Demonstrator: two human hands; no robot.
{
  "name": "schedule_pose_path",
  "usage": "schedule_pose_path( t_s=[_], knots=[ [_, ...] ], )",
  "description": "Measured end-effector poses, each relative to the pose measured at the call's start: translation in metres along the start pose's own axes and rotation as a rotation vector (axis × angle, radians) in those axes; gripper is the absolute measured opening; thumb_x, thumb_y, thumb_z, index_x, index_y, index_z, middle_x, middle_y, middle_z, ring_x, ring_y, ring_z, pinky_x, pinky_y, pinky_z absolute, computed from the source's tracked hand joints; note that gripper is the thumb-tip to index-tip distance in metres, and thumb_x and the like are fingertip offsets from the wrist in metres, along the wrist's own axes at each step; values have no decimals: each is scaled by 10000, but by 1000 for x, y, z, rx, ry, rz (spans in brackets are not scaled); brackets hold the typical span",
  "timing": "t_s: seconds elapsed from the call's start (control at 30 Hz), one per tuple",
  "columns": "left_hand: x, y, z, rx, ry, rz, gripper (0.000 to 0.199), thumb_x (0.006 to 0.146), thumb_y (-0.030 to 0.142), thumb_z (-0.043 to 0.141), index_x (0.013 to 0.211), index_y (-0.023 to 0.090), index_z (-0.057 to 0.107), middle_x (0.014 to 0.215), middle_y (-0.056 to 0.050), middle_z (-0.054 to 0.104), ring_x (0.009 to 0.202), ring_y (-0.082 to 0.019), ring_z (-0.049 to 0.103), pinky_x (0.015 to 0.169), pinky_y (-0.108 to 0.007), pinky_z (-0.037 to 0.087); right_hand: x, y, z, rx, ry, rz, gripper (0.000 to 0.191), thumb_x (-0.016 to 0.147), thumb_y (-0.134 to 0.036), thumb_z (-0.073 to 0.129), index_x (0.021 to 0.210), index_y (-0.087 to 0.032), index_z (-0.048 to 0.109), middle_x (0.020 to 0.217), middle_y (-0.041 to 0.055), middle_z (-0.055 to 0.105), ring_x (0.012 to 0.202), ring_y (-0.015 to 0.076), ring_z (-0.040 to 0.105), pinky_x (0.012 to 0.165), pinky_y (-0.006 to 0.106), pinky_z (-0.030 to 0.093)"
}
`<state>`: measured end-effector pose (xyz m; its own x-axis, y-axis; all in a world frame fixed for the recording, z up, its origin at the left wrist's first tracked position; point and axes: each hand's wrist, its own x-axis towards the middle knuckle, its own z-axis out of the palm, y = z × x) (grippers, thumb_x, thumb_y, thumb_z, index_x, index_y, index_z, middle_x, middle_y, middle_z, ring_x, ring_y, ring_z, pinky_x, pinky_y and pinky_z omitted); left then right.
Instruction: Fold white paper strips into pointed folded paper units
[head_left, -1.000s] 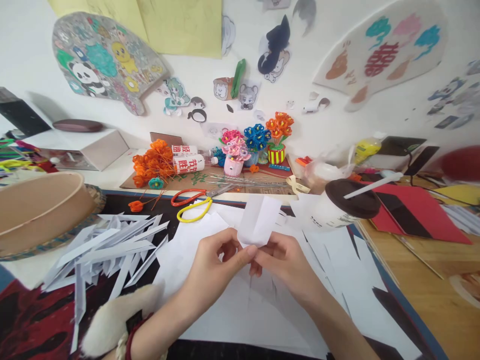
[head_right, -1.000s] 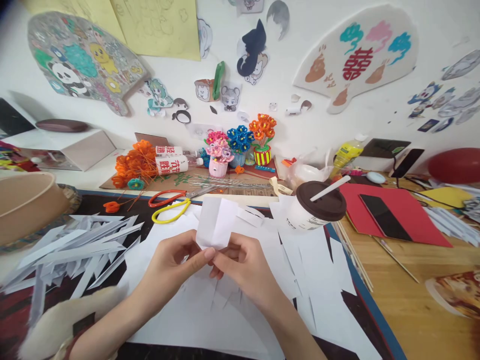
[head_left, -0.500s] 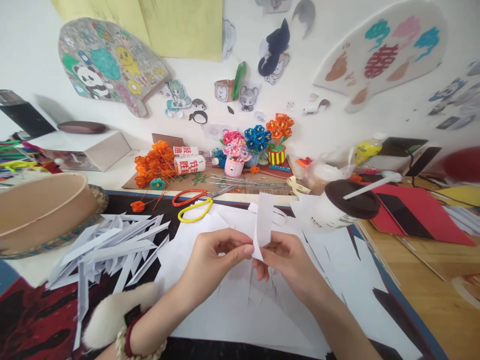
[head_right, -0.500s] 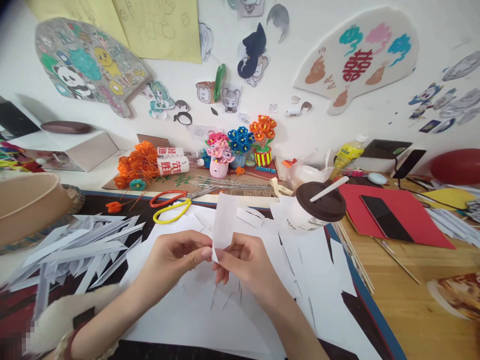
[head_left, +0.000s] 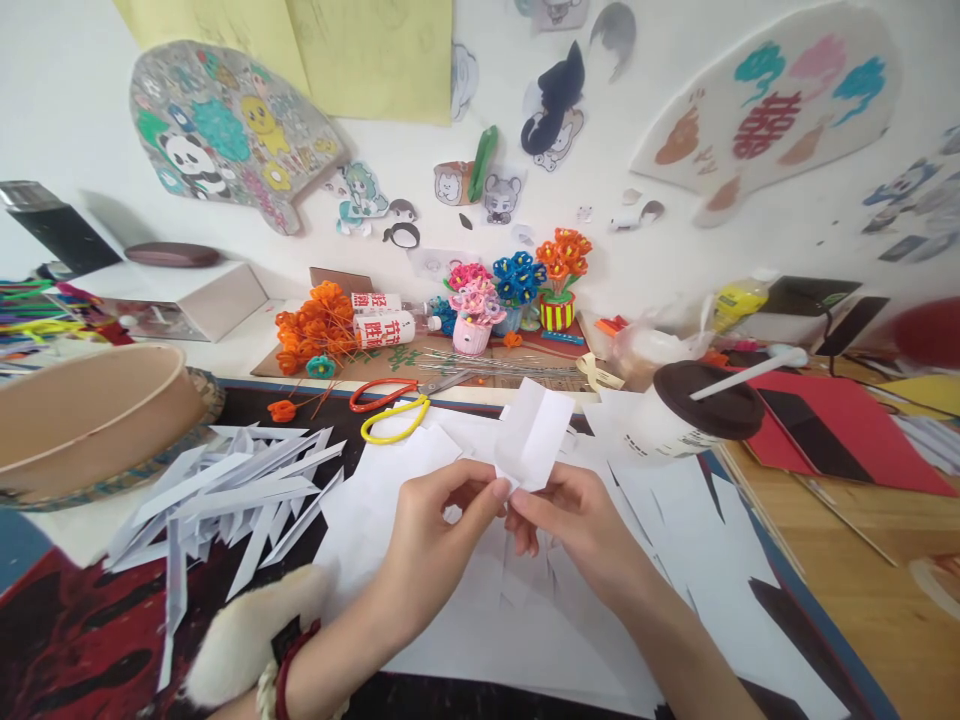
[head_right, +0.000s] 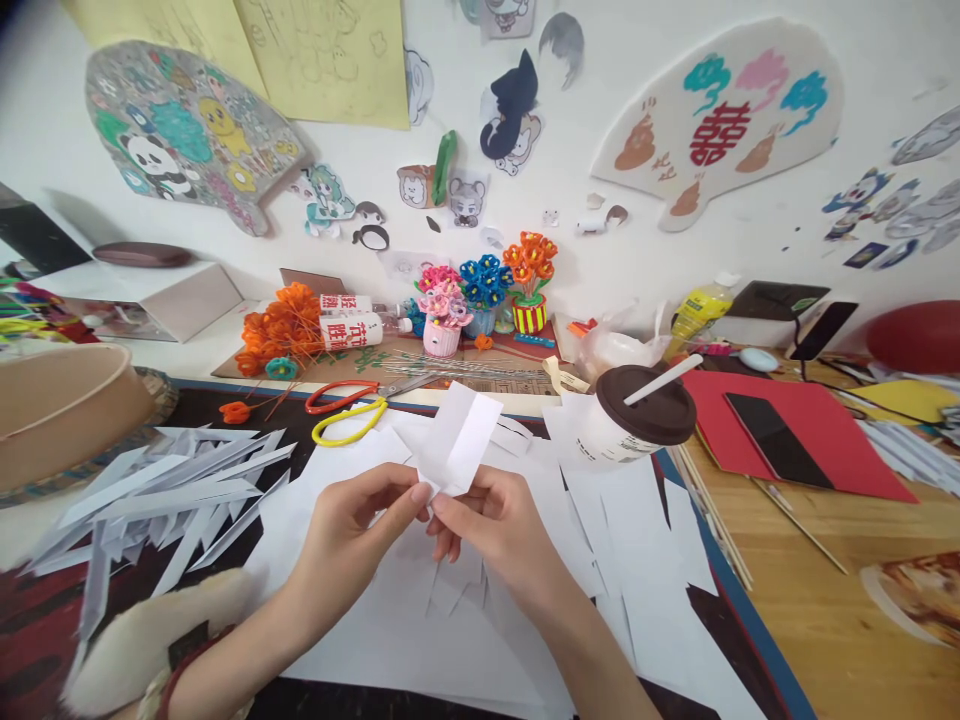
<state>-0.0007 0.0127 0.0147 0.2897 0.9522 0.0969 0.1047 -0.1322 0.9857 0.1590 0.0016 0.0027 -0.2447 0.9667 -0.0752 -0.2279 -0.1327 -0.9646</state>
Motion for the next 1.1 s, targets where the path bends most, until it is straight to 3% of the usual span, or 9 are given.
schedule_pose_path(
  t_s=[0.6,0.87,1.1],
  knots=[
    [-5,-1,9,-63,47,2,235,915,197,503,696,160,580,575,29,620,519,-85,568,500,-183,397,1,4,-1,-15,-36,-1,135,808,-287,694,788,-153,692,697,19,649,531,107,601,495,229,475],
    [-3,1,5,104,32,76,268,919,193,487,665,161,567,579,23,598,564,-98,564,560,-194,416,1,1,0,-50,11,2,157,787,-310,700,771,-155,682,696,24,655,514,105,596,480,228,476],
    [0,0,0,67,-3,14,165,872,242,594,735,154,622,678,-4,663,642,-120,600,623,-213,465,0,-1,1,-129,82,-24,99,762,-263,715,771,-166,696,609,-2,632,490,102,581,477,223,470]
  ],
)
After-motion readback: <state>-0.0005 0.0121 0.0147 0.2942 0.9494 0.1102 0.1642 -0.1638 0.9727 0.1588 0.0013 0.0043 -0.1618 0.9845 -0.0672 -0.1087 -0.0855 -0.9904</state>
